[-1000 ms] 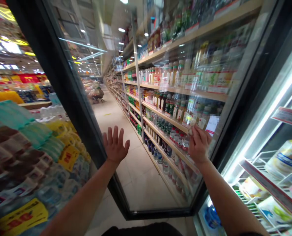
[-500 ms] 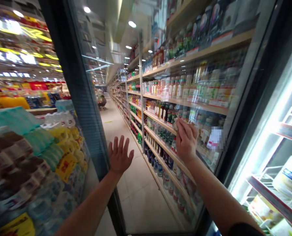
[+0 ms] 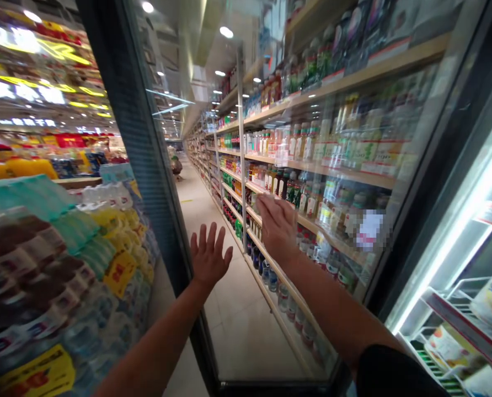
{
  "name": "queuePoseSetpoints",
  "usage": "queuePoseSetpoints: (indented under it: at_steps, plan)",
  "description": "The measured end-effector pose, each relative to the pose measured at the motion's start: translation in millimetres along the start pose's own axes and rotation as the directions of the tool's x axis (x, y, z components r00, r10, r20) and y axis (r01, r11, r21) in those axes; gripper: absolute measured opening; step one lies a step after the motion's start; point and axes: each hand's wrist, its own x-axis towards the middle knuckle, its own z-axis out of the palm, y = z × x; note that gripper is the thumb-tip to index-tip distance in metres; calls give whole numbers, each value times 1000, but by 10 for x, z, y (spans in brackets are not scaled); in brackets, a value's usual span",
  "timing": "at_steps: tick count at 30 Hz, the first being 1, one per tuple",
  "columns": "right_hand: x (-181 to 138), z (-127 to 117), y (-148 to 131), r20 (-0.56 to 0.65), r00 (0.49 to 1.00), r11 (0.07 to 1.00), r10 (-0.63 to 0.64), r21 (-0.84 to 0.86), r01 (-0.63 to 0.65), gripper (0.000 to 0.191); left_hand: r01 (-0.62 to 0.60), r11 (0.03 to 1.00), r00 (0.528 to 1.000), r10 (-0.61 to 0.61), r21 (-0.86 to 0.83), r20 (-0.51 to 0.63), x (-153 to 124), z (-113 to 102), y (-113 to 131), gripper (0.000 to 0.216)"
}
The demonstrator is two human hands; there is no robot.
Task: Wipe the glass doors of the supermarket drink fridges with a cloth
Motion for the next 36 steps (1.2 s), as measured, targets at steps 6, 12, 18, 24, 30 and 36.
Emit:
queuePoseSetpoints:
  at_steps: [6, 12, 18, 24, 30, 36]
  plan:
    - [91, 217, -317, 122, 970, 977, -212, 56, 206, 41, -11, 1000, 1000, 11, -1, -3, 14, -10, 3, 68]
    - [344, 410, -433, 28, 988, 988, -153, 15, 152, 36, 2, 1000, 1000, -2, -12, -13, -16, 42, -21, 69]
    - [614, 487, -458, 87, 944, 947, -319, 3, 320, 32, -16, 999, 999, 15, -28, -41, -12, 81, -28, 69]
    - [595, 530, -459, 107, 955, 960, -277, -12, 280, 34, -21, 1000, 999, 20, -21, -41, 2, 93, -30, 69]
    - [753, 401, -157, 119, 976, 983, -183, 1, 184, 46, -11, 1000, 1000, 11, -28, -26, -5, 116, -53, 67]
    - [503, 181, 20, -7, 990, 988, -144, -61, 143, 51, -20, 999, 999, 19, -26, -25, 0, 121, -59, 68]
